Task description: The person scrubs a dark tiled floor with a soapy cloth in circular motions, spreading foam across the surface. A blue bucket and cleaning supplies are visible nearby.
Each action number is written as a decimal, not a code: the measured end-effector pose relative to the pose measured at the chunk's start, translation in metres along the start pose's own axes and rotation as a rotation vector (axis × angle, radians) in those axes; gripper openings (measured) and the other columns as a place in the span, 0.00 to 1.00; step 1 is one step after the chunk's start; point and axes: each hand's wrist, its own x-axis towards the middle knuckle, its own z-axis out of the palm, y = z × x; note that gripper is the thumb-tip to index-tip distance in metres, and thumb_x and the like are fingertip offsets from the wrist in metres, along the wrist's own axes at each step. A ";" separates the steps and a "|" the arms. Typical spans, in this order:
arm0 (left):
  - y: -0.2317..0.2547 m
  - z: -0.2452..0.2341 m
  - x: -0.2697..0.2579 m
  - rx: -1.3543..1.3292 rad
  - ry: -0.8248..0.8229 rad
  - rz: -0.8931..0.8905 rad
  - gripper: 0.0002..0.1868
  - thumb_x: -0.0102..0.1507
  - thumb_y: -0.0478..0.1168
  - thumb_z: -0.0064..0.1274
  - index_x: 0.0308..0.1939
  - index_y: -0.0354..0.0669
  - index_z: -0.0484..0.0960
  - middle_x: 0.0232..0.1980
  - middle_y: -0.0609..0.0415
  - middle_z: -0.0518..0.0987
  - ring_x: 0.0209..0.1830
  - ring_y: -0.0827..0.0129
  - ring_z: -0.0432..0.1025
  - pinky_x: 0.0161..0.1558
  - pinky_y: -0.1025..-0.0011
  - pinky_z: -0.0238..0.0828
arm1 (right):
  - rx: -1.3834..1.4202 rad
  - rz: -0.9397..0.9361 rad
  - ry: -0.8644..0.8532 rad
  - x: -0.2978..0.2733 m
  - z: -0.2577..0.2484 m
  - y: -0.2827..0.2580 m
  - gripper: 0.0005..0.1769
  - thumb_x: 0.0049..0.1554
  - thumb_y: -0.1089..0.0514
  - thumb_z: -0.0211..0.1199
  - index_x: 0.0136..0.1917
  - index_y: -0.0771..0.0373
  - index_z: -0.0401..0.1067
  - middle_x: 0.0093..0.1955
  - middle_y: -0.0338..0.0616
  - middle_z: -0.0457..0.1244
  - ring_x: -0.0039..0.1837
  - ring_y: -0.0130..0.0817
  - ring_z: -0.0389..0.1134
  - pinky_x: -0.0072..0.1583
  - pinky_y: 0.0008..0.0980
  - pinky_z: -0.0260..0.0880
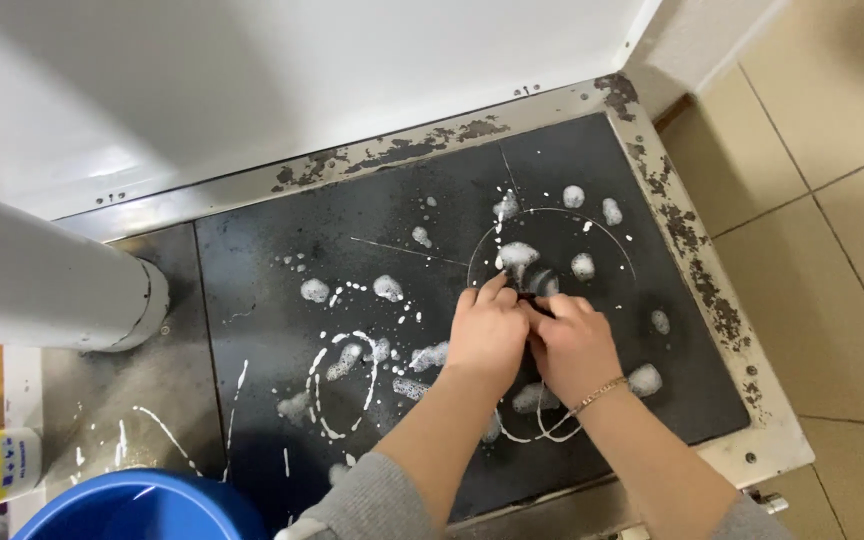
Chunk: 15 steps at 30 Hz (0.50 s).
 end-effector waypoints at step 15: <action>-0.005 0.067 0.111 0.046 0.012 -0.054 0.20 0.60 0.36 0.54 0.57 0.44 0.79 0.51 0.50 0.79 0.69 0.53 0.66 0.57 0.50 0.60 | -0.063 0.030 -0.018 0.085 0.025 0.081 0.19 0.53 0.47 0.62 0.59 0.33 0.77 0.62 0.21 0.63 0.67 0.36 0.65 0.57 0.37 0.73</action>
